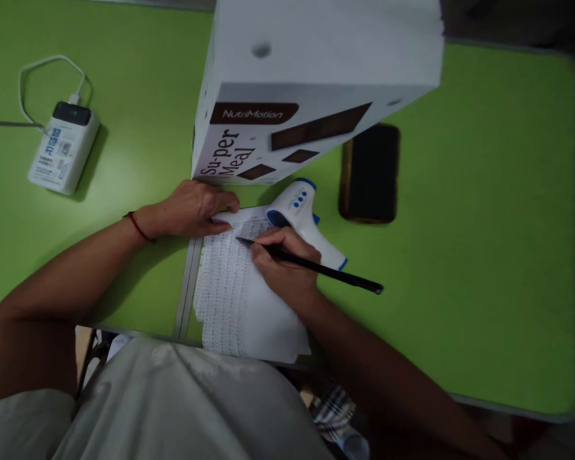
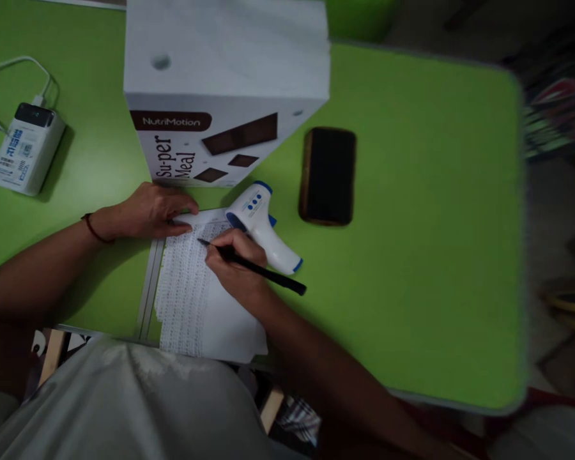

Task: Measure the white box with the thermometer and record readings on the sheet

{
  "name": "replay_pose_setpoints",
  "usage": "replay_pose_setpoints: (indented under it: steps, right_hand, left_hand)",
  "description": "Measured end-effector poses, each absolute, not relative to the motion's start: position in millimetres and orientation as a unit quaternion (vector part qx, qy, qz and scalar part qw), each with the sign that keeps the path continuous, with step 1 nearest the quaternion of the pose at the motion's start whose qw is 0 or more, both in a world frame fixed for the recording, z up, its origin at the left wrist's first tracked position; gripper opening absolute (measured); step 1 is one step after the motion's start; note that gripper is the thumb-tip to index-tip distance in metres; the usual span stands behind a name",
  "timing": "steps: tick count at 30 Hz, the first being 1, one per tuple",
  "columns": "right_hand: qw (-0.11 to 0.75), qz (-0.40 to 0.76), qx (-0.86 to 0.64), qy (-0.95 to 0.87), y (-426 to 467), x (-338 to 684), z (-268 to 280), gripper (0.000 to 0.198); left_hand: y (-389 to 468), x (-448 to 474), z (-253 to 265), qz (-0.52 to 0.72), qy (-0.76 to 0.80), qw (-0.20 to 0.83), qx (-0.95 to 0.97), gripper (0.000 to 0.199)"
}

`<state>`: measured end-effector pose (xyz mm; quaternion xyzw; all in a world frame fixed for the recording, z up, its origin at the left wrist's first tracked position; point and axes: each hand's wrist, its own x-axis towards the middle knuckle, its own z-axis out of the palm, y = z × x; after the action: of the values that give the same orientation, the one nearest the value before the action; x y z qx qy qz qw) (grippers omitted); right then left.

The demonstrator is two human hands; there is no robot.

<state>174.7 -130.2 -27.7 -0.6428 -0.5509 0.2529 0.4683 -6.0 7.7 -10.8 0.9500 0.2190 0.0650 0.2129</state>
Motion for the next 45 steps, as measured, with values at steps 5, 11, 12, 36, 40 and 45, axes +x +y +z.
replay_pose_setpoints:
  steps: [5,11,12,36,40,45]
  right_hand:
    - [0.490,0.264,-0.622,-0.550,-129.5,176.2,-24.6,0.013]
    - [0.489,0.270,-0.632,-0.537,-131.4,176.1,-23.0,0.011]
    - [0.493,0.271,-0.633,-0.532,-132.2,176.1,-22.5,0.010]
    - [0.495,0.236,-0.559,-0.622,-133.5,175.6,-29.8,0.016]
    - [0.488,0.242,-0.574,-0.612,-133.5,176.0,-29.4,0.016]
    - [0.493,0.231,-0.570,-0.615,-134.1,176.3,-30.2,0.017]
  left_hand:
    - [7.6,-6.0,-11.1,0.078,0.218,0.216,0.948,0.026]
    - [6.4,-6.0,-10.5,0.077,0.216,0.216,0.949,0.025]
    - [6.4,-6.0,-10.7,0.078,0.216,0.216,0.949,0.025]
    - [7.2,-5.1,-19.4,0.118,0.206,0.204,0.950,0.023]
    - [7.1,-5.0,-20.5,0.118,0.206,0.202,0.950,0.024]
    - [6.8,-4.9,-20.1,0.118,0.208,0.208,0.948,0.024]
